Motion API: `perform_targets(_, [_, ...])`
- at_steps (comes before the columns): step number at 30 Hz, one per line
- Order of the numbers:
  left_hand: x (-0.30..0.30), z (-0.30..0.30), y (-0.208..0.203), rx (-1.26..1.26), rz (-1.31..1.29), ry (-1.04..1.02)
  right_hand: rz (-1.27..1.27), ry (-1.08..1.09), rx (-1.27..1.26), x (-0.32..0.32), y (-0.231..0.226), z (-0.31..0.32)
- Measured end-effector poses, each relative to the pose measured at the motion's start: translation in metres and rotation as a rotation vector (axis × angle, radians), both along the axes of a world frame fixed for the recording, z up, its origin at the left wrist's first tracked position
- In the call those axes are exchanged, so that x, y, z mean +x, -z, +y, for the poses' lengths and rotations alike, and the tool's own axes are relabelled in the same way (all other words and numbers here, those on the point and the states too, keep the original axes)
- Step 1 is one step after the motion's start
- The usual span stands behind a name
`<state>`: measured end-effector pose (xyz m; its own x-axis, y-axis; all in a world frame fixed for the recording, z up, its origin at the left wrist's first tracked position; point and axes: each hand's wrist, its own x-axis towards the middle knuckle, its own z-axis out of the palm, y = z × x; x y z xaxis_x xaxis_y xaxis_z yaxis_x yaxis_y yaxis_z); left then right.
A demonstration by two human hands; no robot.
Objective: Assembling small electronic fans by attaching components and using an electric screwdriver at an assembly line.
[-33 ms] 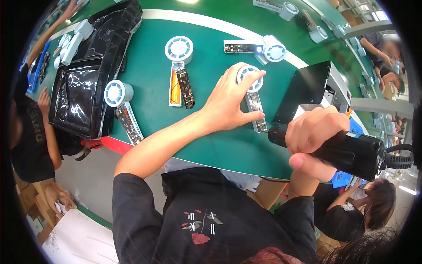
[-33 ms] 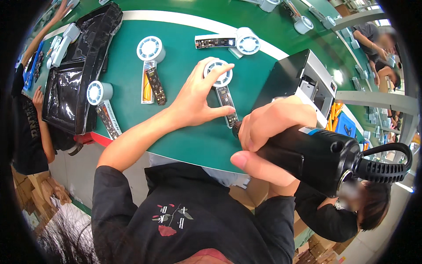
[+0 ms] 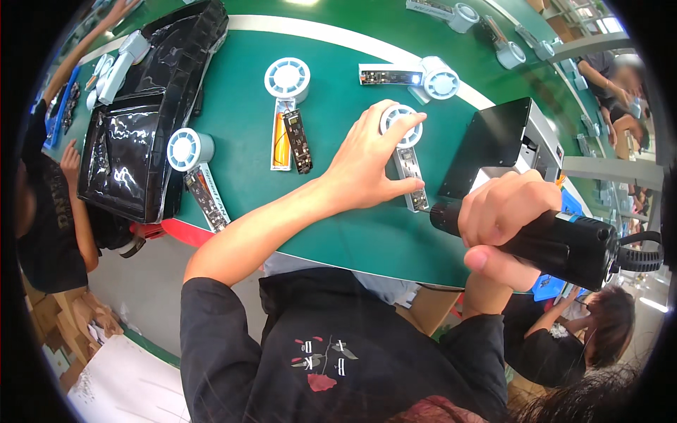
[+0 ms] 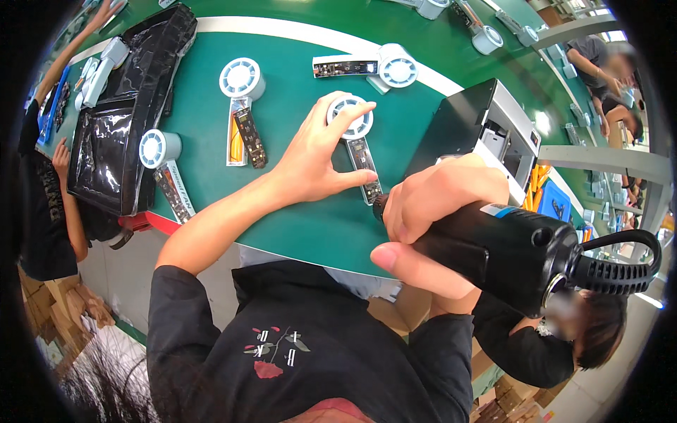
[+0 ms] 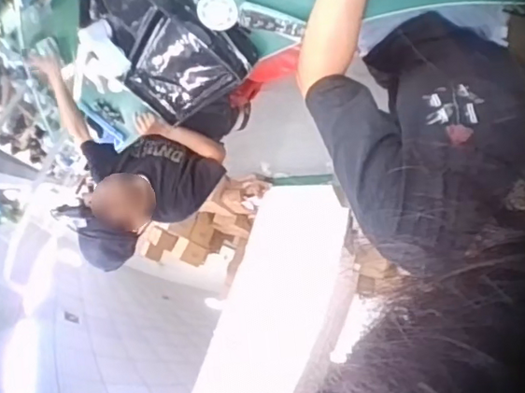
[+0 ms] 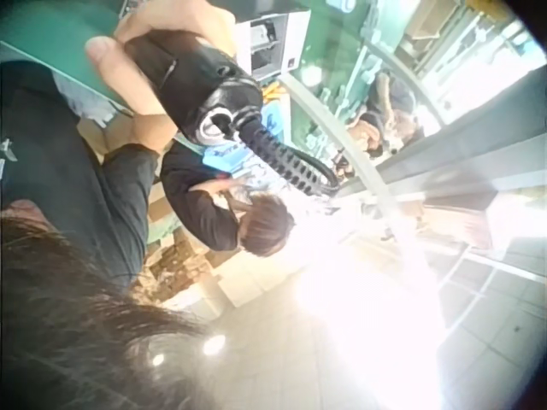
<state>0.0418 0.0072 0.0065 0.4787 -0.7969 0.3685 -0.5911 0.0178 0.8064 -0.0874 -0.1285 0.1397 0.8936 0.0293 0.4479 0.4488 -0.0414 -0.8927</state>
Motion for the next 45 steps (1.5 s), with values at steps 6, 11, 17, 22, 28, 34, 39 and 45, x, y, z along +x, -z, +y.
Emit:
perform_targets(6, [0.000,0.001,0.001,-0.006,-0.016,-0.003,-0.020,-0.036,-0.036,0.002,-0.001,0.000])
perform_targets(11, [0.001,0.000,0.001,0.003,-0.011,0.007,0.006,-0.051,-0.051,0.003,-0.002,0.000])
perform_targets(17, [0.001,-0.001,0.000,0.007,-0.020,0.001,-0.002,-0.399,0.123,0.011,0.003,-0.005])
perform_targets(22, [0.000,-0.002,0.000,0.012,-0.030,0.000,-0.021,-0.608,0.105,0.013,0.011,-0.005])
perform_targets(28, [0.000,0.001,0.002,0.000,-0.018,-0.006,-0.062,-0.551,0.116,0.014,0.012,-0.008])
perform_targets(34, [0.000,-0.003,0.003,-0.023,-0.028,0.005,-0.087,-0.768,0.091,0.019,0.014,-0.016])
perform_targets(39, [0.002,-0.002,0.005,-0.013,-0.011,0.006,-0.080,-0.767,0.161,0.023,0.020,-0.018])
perform_targets(45, [-0.001,-0.004,0.001,-0.010,-0.005,0.021,-0.104,-0.832,0.087,0.030,0.020,-0.016])
